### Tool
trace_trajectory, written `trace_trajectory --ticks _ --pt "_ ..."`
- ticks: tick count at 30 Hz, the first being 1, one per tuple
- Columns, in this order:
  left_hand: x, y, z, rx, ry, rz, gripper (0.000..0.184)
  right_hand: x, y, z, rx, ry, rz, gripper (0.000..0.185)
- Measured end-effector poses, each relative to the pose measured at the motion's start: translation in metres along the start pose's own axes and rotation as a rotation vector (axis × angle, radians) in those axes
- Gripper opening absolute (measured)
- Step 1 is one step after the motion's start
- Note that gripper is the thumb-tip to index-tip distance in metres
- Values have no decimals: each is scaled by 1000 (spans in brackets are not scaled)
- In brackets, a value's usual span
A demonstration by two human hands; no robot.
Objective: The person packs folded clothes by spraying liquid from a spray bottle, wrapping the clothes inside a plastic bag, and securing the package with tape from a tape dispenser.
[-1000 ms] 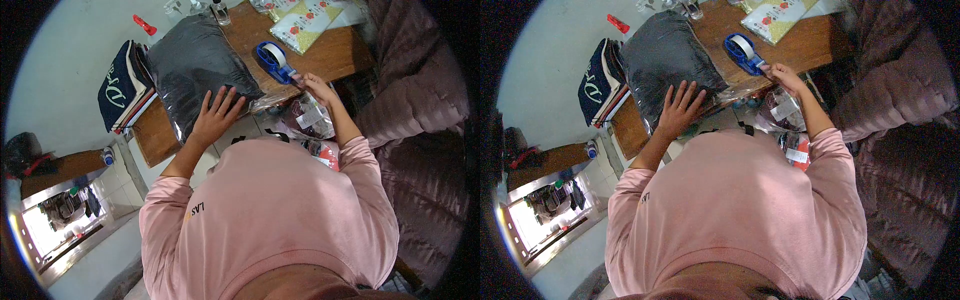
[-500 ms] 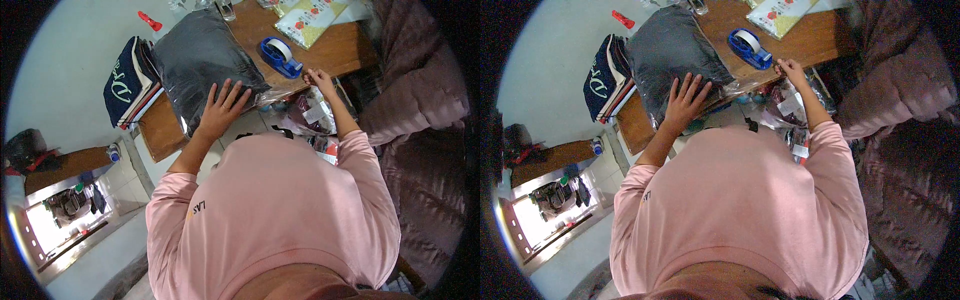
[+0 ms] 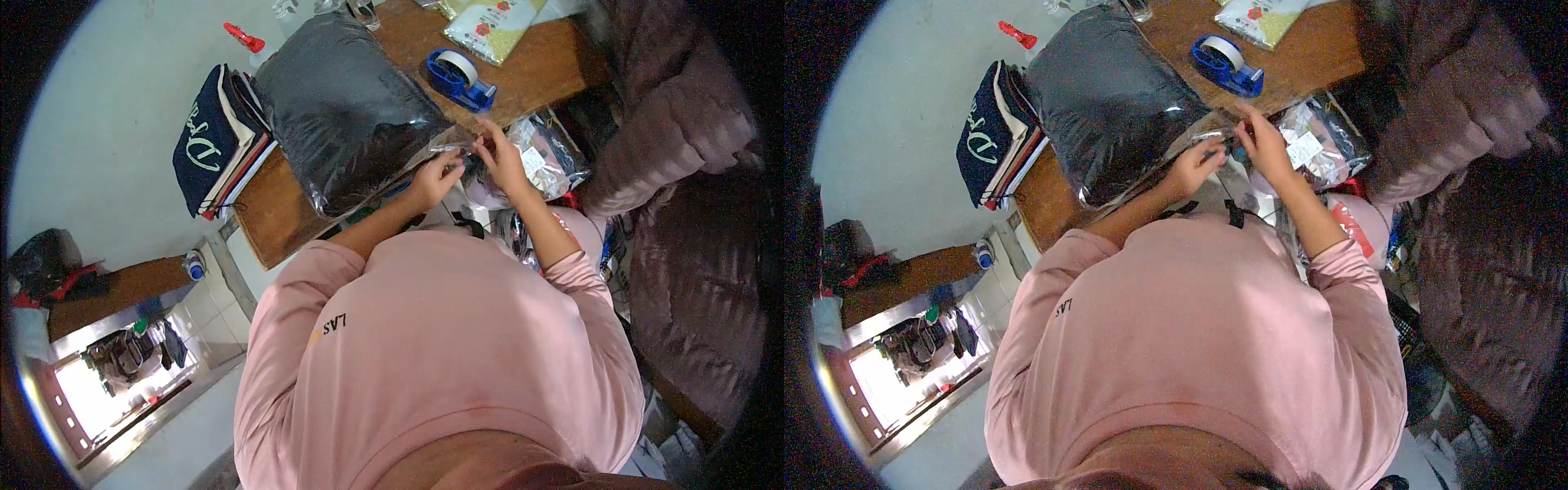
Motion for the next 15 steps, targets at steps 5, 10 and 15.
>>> trace_trajectory --ticks 5,10,15 --pt "-31 -19 17 -234 61 -233 34 12 -13 -28 -170 -112 53 48" --pt "-1 1 28 -404 46 -85 30 -8 -20 -37 -166 -167 359 34" --pt "2 5 21 -330 173 -76 33 -37 -18 -55 -8 -549 698 20"
Point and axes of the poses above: each hand's wrist, its own z-axis towards the middle knuckle, its own y-axis out of the back of the hand, x = y × z, the point moved 7 cm from there along z, towards the middle knuckle, and after that the axes turned 15 degrees about -z, right-handed, at the moved point
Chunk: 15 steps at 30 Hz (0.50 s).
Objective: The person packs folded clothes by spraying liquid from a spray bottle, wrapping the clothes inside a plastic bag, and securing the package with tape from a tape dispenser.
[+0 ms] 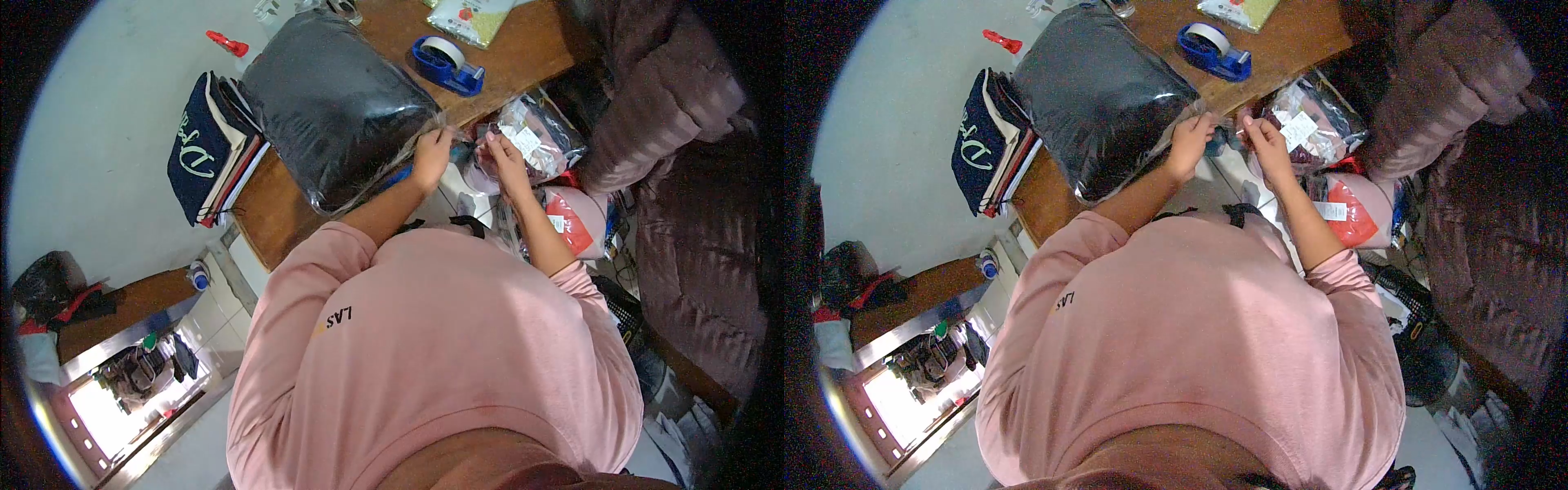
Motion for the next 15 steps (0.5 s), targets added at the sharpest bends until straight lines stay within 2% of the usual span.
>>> trace_trajectory --ticks 2,3,9,15 --pt "-5 -3 -6 7 31 -112 34 -4 -14 -6 165 -204 314 23" --pt "-7 -4 -7 5 39 -111 35 1 -20 -8 212 -218 338 26" --pt "-2 -4 -4 -2 -4 -39 34 2 -18 0 305 -292 403 25" --pt "2 -2 -1 -26 -28 -11 31 -23 -24 11 365 -453 245 23"
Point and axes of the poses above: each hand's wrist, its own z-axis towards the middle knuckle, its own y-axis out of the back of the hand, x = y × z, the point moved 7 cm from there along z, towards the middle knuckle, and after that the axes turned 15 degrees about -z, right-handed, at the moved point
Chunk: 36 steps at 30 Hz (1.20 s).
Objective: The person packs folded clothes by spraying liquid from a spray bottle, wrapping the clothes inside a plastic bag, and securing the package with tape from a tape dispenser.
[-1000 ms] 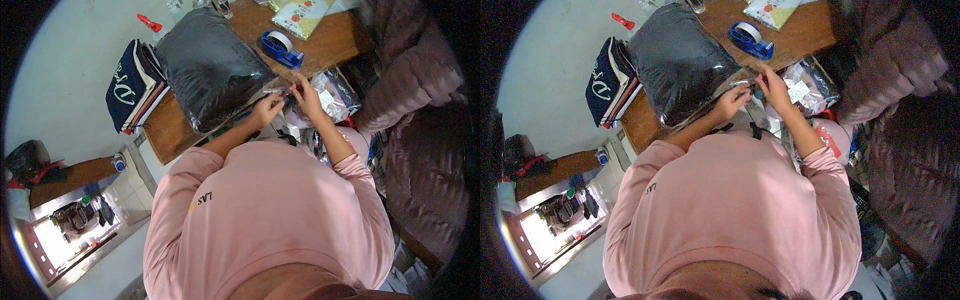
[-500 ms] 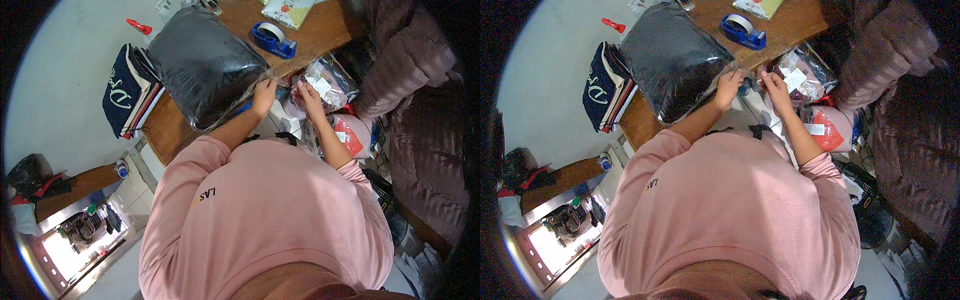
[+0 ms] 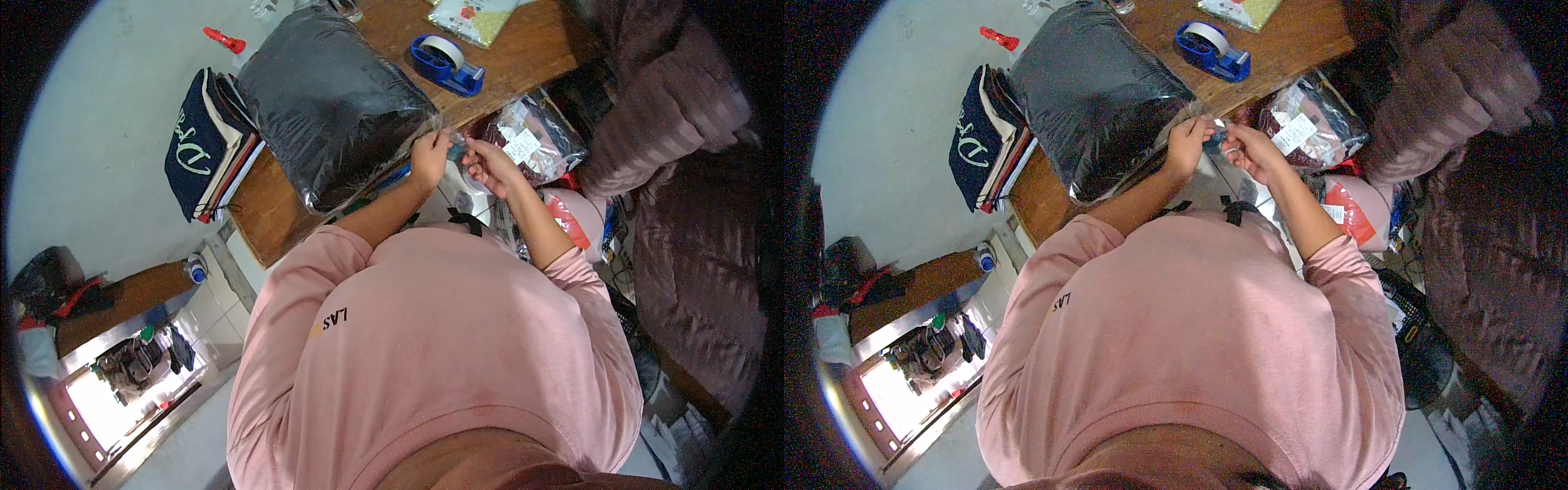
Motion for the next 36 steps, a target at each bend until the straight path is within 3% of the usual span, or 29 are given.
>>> trace_trajectory --ticks 8,11,15,17,22,25,30,36 --pt "-13 -2 -12 -1 -63 -213 35 -29 -13 7 38 -150 -83 26" --pt "-34 0 -31 75 -95 -67 32 -42 -27 10 128 -188 -39 29" --pt "-76 28 -75 240 -125 415 36 -54 -63 20 238 -152 78 33" --pt "-101 47 -103 338 -155 440 36 -56 -77 28 222 -111 120 33" --pt "-100 131 -149 157 -214 468 32 -61 -101 38 119 33 111 28" --pt "-90 174 -171 -10 -121 283 30 -61 -109 40 13 85 58 25" --pt "-92 207 -198 -148 -117 158 30 -63 -103 43 -93 187 3 23" --pt "-82 240 -217 -224 -52 171 28 -67 -97 15 -36 134 207 24"
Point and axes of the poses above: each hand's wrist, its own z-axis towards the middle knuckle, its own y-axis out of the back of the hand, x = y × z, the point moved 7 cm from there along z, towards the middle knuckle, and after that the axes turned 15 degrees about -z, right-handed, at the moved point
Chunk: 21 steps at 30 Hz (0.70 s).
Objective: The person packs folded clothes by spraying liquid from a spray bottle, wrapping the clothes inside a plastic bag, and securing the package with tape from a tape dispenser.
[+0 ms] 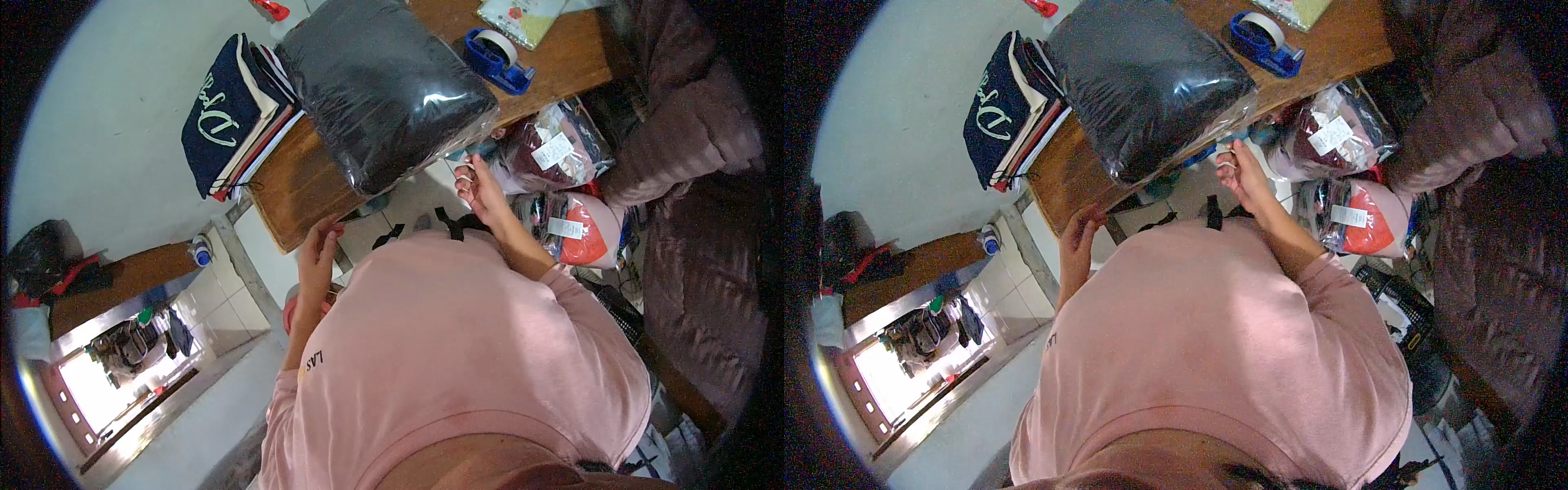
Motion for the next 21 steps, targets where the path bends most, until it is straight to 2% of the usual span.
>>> trace_trajectory --ticks 8,11,14,18,21 --pt "-6 8 6 55 27 40 27 -11 -12 28 61 -30 180 26" --pt "-3 10 10 70 9 11 27 -14 -16 46 24 45 178 30" --pt "-3 13 10 95 46 99 26 -31 -18 47 -59 -48 166 36" --pt "10 20 12 120 75 97 27 -31 -31 48 -123 109 58 48" --pt "15 15 18 139 59 92 27 -38 -34 50 -100 131 -96 54"
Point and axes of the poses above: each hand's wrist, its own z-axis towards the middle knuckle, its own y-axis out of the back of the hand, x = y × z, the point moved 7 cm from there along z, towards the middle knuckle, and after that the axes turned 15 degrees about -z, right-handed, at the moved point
